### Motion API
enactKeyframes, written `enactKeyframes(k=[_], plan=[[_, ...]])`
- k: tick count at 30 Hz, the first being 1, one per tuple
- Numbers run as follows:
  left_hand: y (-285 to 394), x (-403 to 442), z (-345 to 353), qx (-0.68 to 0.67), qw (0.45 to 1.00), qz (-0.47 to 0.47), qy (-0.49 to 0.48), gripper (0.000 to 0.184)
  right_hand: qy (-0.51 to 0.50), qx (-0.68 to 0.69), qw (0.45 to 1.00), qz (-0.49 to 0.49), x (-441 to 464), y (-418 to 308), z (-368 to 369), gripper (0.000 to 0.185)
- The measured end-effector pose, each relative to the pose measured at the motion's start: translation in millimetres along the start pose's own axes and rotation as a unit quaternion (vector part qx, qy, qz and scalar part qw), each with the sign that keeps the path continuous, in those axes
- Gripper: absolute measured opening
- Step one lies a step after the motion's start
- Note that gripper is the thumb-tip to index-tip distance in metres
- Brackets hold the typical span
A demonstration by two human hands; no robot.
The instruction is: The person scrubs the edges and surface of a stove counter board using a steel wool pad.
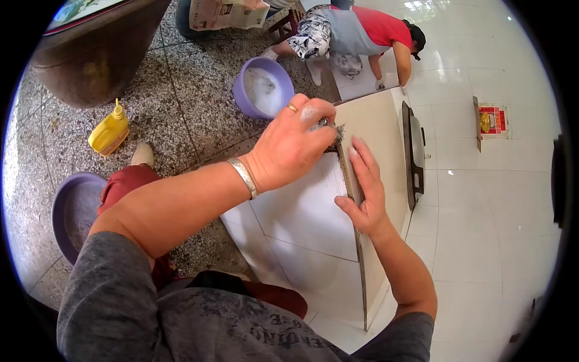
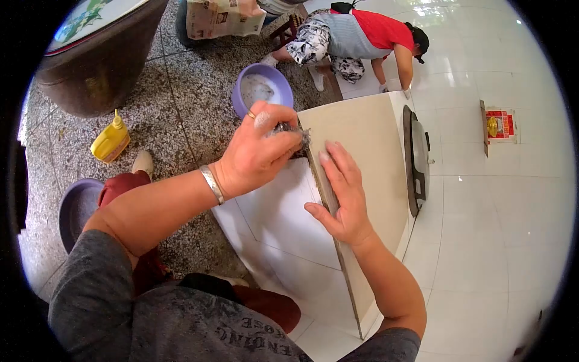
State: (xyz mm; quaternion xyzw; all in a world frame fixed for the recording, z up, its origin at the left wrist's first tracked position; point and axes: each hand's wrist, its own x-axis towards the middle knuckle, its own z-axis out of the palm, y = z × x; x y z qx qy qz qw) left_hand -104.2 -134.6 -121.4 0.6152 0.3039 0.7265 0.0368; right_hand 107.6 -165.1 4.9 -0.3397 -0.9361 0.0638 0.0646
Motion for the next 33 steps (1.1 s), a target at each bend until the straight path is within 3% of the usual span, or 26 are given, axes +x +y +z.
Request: enactKeyframes(k=[7,14,20,24,28,33], plan=[[2,1,1,-0.022,0.998,0.05,-0.009,0.022,-0.004,0.018,1.0,0.008,0,2,2,0.08],[-1,8,-4,0.011,1.0,-0.009,-0.002,0.018,-0.005,0.011,1.0,0.009,-1,4,2,0.081],[20,-3,14,-0.044,0.999,0.006,-0.006,0.018,-0.003,0.023,1.0,0.006,1,5,2,0.08],[4,6,-3,-0.001,1.0,0.014,-0.025,0.018,-0.006,0.021,1.0,0.004,1,4,3,0.079],[-15,15,-6,0.039,0.999,0.009,0.027,0.018,-0.002,0.022,1.0,0.01,2,-1,1,0.078],[0,7,7,0.031,0.999,-0.006,0.024,0.016,-0.001,0.022,1.0,0.014,2,-2,1,0.078]])
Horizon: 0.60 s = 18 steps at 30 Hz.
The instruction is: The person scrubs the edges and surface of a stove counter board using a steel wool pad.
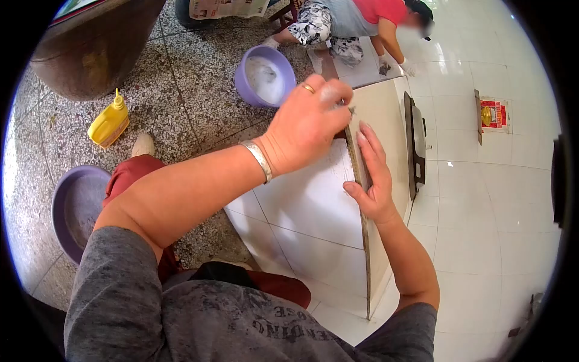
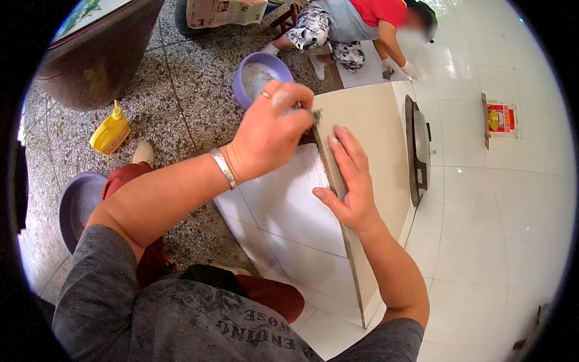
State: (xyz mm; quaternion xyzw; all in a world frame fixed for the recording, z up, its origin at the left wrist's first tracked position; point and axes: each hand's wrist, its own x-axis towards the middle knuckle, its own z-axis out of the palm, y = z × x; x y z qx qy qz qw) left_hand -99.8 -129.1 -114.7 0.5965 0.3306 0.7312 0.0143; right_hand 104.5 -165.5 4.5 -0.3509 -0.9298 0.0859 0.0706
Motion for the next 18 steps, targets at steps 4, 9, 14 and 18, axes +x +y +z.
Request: enactKeyframes(k=[4,9,14,18], plan=[[18,-11,3,-0.062,0.996,0.057,-0.029,0.014,-0.004,-0.002,1.0,-0.008,1,9,1,0.081],[10,-3,-6,-0.04,0.996,0.061,-0.05,0.013,-0.013,0.005,1.0,0.004,3,7,1,0.081],[4,1,-6,-0.031,0.999,0.024,-0.021,0.014,0.0,0.01,1.0,0.014,2,0,2,0.08],[3,5,-5,-0.012,1.0,0.003,-0.016,0.014,0.013,-0.009,1.0,-0.006,1,4,2,0.079]])
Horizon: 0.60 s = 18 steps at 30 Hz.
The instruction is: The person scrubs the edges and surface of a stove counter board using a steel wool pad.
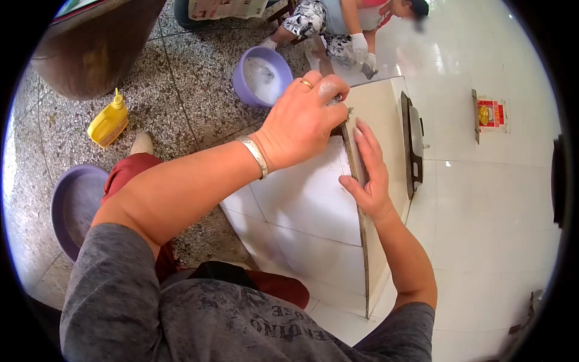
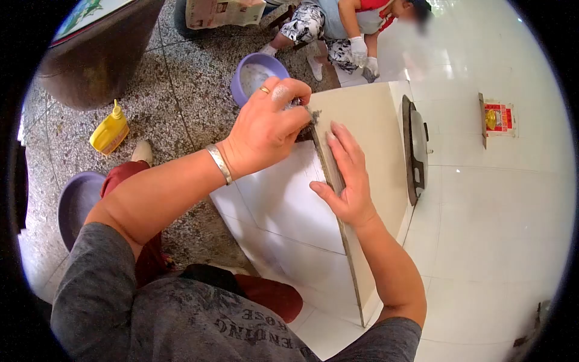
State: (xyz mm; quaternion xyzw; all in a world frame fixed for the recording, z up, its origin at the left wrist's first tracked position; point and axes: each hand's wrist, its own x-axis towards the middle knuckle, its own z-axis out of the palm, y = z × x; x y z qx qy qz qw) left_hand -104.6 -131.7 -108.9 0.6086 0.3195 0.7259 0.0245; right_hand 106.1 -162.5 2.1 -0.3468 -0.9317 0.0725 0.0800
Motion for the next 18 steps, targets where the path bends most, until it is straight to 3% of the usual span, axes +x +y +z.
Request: enactKeyframes(k=[7,11,18], plan=[[29,-10,12,-0.022,1.0,0.008,-0.007,0.018,0.011,-0.003,1.0,0.014,-2,1,0,0.083],[46,-31,16,-0.089,0.993,0.019,-0.079,0.022,0.011,-0.002,1.0,0.004,2,1,0,0.087],[19,-10,2,-0.006,0.998,0.031,-0.048,0.018,0.005,0.002,1.0,0.015,1,-4,-1,0.09]])
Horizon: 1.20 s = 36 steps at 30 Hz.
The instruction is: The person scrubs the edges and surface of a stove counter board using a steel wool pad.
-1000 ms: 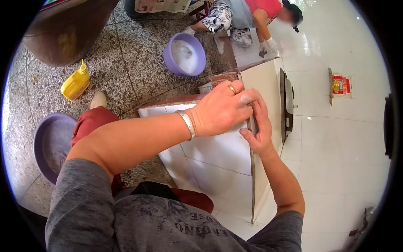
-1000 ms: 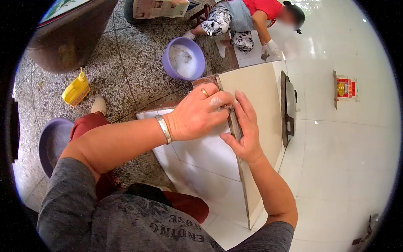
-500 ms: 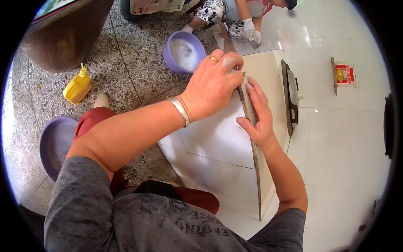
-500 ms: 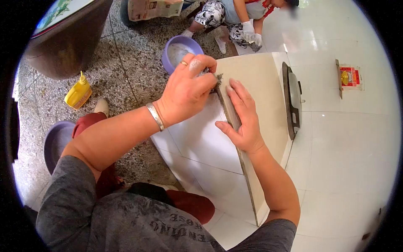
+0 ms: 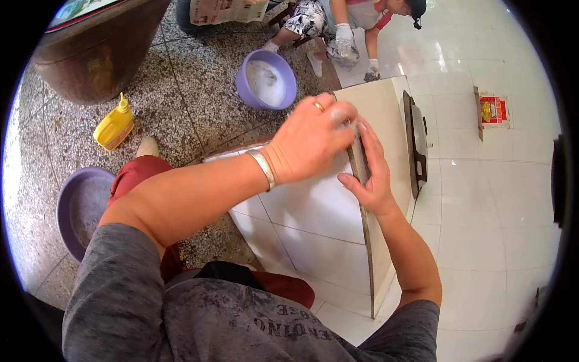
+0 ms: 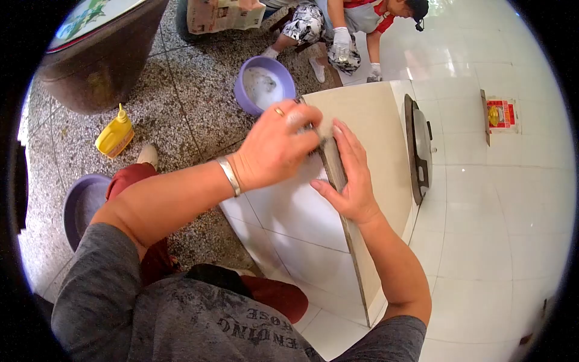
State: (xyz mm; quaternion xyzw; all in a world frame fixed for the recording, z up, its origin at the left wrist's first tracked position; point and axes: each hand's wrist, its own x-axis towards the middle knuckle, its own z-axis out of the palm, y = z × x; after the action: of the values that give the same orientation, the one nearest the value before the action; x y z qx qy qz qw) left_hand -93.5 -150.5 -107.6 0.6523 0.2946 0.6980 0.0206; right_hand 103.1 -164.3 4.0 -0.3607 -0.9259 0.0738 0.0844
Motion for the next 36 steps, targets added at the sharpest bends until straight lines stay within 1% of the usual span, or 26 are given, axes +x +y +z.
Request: enactKeyframes(k=[1,4,8,12,15,17,20,21,23,25,27,28,30,31,33,35,36], plan=[[-4,2,-2,-0.002,1.0,0.002,-0.002,0.018,-0.001,-0.002,1.0,0.005,-1,-1,0,0.091],[-9,8,-3,0.002,0.999,-0.033,0.026,0.016,0.005,0.004,1.0,0.012,-2,-2,0,0.092],[-12,13,-8,0.006,0.998,-0.055,0.014,0.021,0.017,0.003,1.0,0.005,-4,1,0,0.092],[-18,12,-8,0.038,0.998,-0.042,0.022,0.021,0.024,-0.002,1.0,-0.001,-5,3,0,0.093],[-9,6,-1,0.018,0.998,-0.053,0.012,0.021,0.031,-0.001,0.999,-0.007,-5,4,0,0.095],[4,0,6,0.002,0.999,-0.04,0.01,0.022,0.033,0.0,0.999,-0.01,-5,5,0,0.096],[20,-12,13,-0.027,0.999,0.0,-0.024,0.024,0.034,-0.003,0.999,-0.015,-5,7,0,0.096],[26,-16,13,-0.028,0.999,0.0,-0.023,0.024,0.032,0.003,0.999,-0.013,-5,7,0,0.097],[34,-21,16,-0.053,0.996,0.013,-0.065,0.026,0.031,0.005,0.999,-0.01,-7,6,-1,0.098],[34,-20,15,-0.048,0.997,0.026,-0.053,0.026,0.023,0.015,1.0,0.009,-9,4,0,0.102],[33,-20,12,-0.045,0.996,0.035,-0.075,0.023,0.014,0.0,1.0,0.001,-11,3,-2,0.104],[33,-23,9,-0.045,0.996,0.036,-0.07,0.023,0.004,-0.01,1.0,-0.005,-11,2,-3,0.105],[34,-35,8,-0.04,0.982,0.104,-0.15,0.02,-0.003,-0.021,1.0,-0.008,-15,-6,-5,0.106],[33,-42,10,-0.038,0.983,0.104,-0.145,0.02,-0.009,-0.027,1.0,-0.008,-17,-9,-5,0.106],[34,-51,11,-0.055,0.978,0.111,-0.17,0.019,-0.02,-0.026,0.999,-0.005,-27,-12,-7,0.108],[31,-51,6,-0.07,0.977,0.102,-0.176,0.018,-0.02,-0.021,0.999,0.017,-37,-15,-7,0.109],[30,-48,5,-0.099,0.982,0.045,-0.155,0.02,-0.02,-0.023,0.999,0.018,-40,-17,-6,0.109]])
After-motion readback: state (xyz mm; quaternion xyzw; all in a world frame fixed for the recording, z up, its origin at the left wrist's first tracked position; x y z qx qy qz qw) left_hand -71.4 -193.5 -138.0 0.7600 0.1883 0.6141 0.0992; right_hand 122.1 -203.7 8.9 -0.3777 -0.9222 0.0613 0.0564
